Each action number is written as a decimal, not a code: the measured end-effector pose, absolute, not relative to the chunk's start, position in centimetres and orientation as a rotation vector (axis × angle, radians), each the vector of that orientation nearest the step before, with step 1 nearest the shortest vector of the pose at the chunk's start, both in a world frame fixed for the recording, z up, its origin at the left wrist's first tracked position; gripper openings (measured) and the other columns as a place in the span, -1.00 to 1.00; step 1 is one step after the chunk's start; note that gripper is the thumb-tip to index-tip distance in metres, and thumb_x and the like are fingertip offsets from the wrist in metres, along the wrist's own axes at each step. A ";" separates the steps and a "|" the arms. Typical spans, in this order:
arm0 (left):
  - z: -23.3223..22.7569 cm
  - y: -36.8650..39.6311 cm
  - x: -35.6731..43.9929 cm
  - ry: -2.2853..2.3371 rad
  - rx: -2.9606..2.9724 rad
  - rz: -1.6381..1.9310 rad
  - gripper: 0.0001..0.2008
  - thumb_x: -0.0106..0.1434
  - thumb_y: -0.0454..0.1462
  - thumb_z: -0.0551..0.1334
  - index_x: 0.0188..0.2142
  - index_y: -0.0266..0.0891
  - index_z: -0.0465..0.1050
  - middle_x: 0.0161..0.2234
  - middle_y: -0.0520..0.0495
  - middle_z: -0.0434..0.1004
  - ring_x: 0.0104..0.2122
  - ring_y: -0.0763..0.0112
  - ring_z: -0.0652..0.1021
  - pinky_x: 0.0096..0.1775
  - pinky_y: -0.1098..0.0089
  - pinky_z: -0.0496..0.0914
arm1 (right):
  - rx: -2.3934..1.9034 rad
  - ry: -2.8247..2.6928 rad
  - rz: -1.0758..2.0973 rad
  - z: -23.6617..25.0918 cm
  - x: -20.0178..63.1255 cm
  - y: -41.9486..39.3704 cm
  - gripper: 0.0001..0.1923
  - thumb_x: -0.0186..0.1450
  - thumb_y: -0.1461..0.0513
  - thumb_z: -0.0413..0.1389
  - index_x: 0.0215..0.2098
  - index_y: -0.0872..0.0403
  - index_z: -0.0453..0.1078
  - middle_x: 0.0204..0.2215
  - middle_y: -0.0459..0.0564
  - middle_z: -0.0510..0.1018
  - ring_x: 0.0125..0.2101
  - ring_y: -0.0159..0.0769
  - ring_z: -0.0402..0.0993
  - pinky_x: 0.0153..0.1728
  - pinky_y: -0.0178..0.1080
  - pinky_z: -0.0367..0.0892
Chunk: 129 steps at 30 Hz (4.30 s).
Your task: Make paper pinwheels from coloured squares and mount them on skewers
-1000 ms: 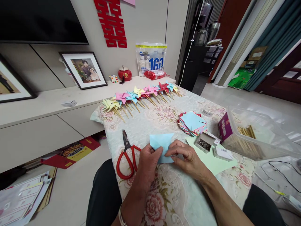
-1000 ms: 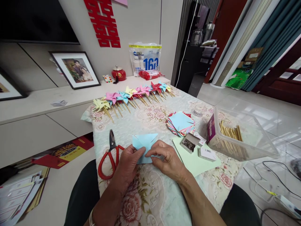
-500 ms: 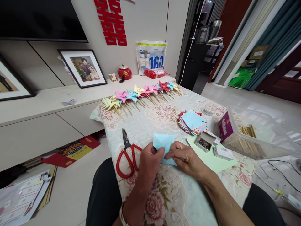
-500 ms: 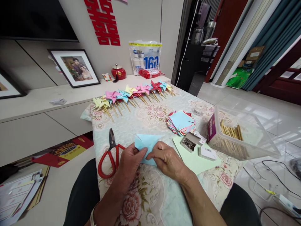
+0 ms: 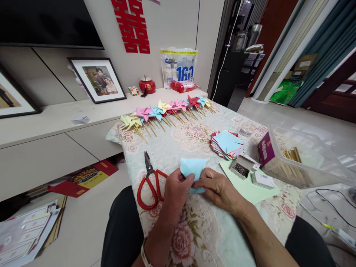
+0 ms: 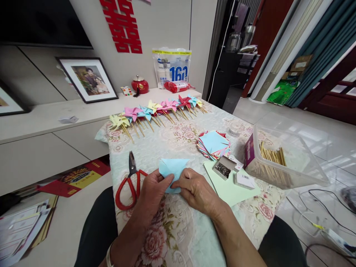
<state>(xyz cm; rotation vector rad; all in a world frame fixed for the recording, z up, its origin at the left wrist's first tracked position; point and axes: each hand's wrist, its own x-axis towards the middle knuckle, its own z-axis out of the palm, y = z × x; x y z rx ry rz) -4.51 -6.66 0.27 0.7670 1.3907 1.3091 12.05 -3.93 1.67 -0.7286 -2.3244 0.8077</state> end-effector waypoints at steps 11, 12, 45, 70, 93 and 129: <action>0.9 -6.7 -4.4 1.400 0.720 1.279 -0.88 -0.04 -0.29 0.34 -0.45 -0.29 0.53 -0.63 0.09 0.48 -0.63 0.48 0.40 -0.60 0.52 0.29 | -0.934 -1.960 1.213 1.6 11.5 -4.0 -0.71 0.35 0.03 0.17 -0.37 0.08 0.50 -0.46 -0.09 0.48 -0.43 -0.35 0.34 -0.39 -0.31 0.21; 0.9 -6.6 -4.4 1.405 0.724 1.271 -0.87 -0.04 -0.29 0.33 -0.44 -0.28 0.53 -0.63 0.08 0.49 -0.63 0.47 0.41 -0.60 0.51 0.30 | -0.965 -1.900 1.288 1.6 11.4 -4.0 -0.69 0.33 0.01 0.18 -0.39 0.08 0.49 -0.49 -0.11 0.46 -0.45 -0.36 0.31 -0.41 -0.31 0.19; -0.6 -6.4 -4.5 1.263 0.727 1.287 -0.84 -0.07 -0.26 0.37 -0.45 -0.28 0.53 -0.56 0.02 0.55 -0.56 0.43 0.44 -0.48 0.46 0.32 | -1.264 -1.498 1.547 0.6 10.5 -3.9 -0.78 0.07 0.16 0.24 -0.56 0.06 0.30 -0.69 -0.25 0.22 -0.64 -0.48 0.01 -0.59 -0.34 -0.09; 0.5 -6.7 -4.4 1.342 0.810 1.232 -0.84 -0.07 -0.23 0.31 -0.50 -0.29 0.45 -0.61 0.07 0.41 -0.56 0.48 0.33 -0.50 0.48 0.24 | -1.276 -1.505 1.553 0.9 10.4 -4.0 -0.77 0.08 0.15 0.23 -0.57 0.05 0.29 -0.70 -0.27 0.19 -0.64 -0.48 -0.01 -0.60 -0.33 -0.11; 4.4 -8.4 -6.4 1.214 1.136 0.704 -0.89 -0.08 -0.28 0.23 -0.49 -0.27 0.41 -0.56 0.06 0.40 -0.58 0.52 0.30 -0.50 0.46 0.13 | -0.842 -1.341 1.740 2.3 14.6 -5.5 -0.34 0.16 0.11 0.33 0.20 0.02 0.34 -0.19 0.00 0.57 -0.23 -0.23 0.50 -0.21 -0.20 0.33; 5.5 -10.4 -4.0 1.146 0.835 1.087 -0.52 -0.02 0.01 0.45 -0.25 -0.32 0.55 -0.40 -0.10 0.61 -0.43 0.36 0.56 -0.37 0.43 0.38 | -0.910 -1.231 1.469 1.6 13.1 -6.8 -0.12 -0.02 0.27 0.22 0.29 0.14 0.18 -0.39 -0.13 0.45 -0.43 -0.32 0.34 -0.41 -0.31 0.24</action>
